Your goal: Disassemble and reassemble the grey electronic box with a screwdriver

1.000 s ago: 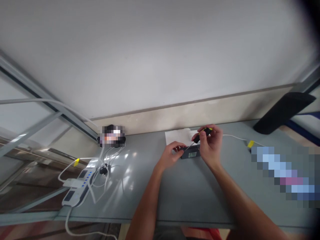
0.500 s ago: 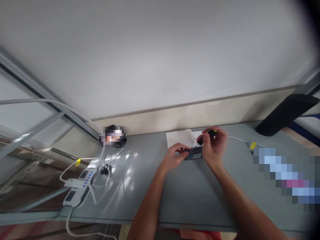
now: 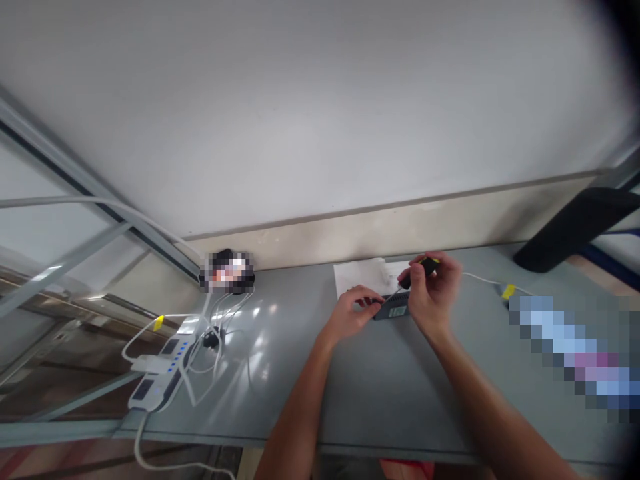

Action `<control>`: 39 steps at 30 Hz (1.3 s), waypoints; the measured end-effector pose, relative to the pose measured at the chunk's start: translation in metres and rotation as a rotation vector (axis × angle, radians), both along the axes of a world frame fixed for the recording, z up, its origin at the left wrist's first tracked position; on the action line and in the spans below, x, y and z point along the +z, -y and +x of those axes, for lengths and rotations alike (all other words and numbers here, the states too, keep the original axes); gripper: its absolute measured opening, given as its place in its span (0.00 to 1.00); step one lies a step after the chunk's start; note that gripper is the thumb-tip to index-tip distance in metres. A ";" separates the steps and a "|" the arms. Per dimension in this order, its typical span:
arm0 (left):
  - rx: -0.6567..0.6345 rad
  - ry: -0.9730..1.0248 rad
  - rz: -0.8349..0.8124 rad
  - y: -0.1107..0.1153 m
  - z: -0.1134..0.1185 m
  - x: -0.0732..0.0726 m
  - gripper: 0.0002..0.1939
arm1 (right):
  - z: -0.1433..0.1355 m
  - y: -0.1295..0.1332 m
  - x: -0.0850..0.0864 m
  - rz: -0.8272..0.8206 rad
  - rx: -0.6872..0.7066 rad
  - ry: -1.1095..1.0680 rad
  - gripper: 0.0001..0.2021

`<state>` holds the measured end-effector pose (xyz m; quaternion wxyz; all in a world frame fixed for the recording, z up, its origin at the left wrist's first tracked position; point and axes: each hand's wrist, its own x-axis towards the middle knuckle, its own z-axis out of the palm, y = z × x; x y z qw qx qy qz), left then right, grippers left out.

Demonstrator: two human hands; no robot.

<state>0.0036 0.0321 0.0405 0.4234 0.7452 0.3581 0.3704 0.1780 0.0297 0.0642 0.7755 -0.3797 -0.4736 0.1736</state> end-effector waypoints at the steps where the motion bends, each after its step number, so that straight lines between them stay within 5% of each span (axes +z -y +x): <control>1: 0.000 0.003 -0.001 0.000 0.000 0.000 0.06 | 0.000 0.000 0.000 0.000 0.001 -0.004 0.14; 39: -0.018 0.017 -0.013 0.000 -0.001 -0.001 0.07 | -0.002 0.001 0.002 0.062 -0.023 0.015 0.13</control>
